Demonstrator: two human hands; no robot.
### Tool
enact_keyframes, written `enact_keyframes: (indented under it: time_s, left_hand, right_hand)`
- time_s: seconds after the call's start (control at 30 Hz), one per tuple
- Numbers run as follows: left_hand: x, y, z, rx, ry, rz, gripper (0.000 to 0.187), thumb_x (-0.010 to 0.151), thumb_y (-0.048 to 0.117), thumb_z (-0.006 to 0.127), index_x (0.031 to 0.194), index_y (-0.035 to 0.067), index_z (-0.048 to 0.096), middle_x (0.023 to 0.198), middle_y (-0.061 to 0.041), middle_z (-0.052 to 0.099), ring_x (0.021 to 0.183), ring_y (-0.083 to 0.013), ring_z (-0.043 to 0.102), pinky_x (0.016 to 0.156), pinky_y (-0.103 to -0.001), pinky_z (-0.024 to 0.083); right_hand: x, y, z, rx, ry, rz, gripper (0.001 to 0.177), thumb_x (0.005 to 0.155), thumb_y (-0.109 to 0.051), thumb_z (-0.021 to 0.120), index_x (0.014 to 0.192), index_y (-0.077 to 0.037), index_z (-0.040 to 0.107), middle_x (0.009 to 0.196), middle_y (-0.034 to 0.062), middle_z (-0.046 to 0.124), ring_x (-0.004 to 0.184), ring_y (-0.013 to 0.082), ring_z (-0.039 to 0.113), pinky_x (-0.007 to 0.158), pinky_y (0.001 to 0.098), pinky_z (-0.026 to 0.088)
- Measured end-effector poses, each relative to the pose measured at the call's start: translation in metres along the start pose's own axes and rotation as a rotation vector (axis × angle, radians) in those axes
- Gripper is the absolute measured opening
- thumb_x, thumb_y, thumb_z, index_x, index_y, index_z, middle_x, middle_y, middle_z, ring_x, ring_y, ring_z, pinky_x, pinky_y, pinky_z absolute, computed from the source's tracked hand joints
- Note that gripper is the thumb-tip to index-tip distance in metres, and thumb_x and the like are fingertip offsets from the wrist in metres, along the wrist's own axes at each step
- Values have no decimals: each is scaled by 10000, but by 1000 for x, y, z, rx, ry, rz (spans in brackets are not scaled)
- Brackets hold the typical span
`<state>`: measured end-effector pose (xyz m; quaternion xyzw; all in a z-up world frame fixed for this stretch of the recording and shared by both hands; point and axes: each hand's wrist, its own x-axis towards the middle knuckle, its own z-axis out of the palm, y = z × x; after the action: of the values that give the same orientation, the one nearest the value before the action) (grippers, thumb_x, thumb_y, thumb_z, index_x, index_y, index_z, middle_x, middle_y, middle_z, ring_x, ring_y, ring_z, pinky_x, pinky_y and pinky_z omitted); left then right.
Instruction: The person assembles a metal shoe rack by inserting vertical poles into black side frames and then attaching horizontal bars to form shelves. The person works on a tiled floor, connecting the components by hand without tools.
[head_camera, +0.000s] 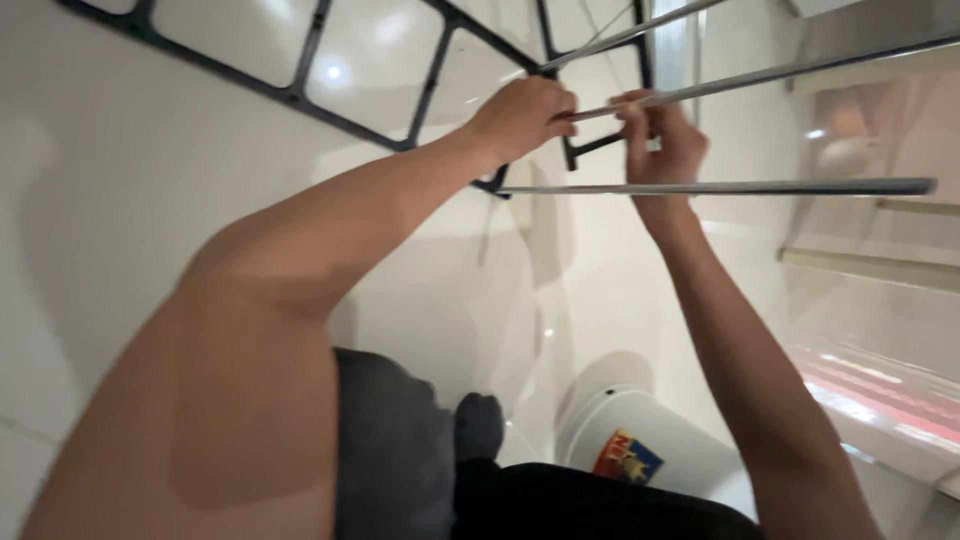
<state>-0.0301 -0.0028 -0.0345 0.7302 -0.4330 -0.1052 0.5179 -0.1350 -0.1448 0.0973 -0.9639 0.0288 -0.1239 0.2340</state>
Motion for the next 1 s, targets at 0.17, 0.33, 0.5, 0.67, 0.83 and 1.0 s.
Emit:
enact_keyframes:
  time_s: [0.17,0.33,0.5,0.67,0.83,1.0]
  left_hand:
    - [-3,-1,4,27,-58,-114,260,928,288,734,942,31,698,963,-157,712,926,-362,682,817,-482,530]
    - [-1,9,-5,96,-40,-31,289,937,303,710,971,19,675,984,-140,674,937,-350,677,782,-468,541]
    - [14,41,-8,72,65,71,310,1000,339,656,1052,34,662,1015,-119,668,924,-344,684,795,-457,552]
    - [24,63,-5,103,149,133,348,1054,351,594,1058,10,660,998,-137,670,847,-323,700,725,-418,579]
    - [28,58,0,251,165,113,369,1078,361,560,973,32,690,912,-118,689,798,-301,712,701,-395,599]
    - [28,51,4,272,229,141,334,1046,335,612,933,33,698,897,-118,692,805,-314,711,701,-411,592]
  right_hand:
    - [8,1,-28,106,106,-193,181,1091,-104,688,1223,9,640,1069,137,766,934,134,745,671,253,586]
    - [29,-12,-63,251,287,-213,137,1118,-114,676,1147,9,621,965,114,746,736,87,644,527,238,495]
    - [30,-30,-89,28,380,-213,298,1159,-192,637,941,9,651,653,43,591,554,76,511,464,243,325]
    - [32,-33,-100,-239,350,-279,523,1185,-239,621,718,-16,546,593,53,585,511,86,474,487,294,308]
    - [30,-28,-89,-214,277,-206,498,1209,-232,526,757,-22,537,607,43,547,534,93,479,508,312,328]
    - [28,-20,-71,-226,224,-116,570,1217,-211,496,682,-18,460,529,64,402,464,155,343,483,373,218]
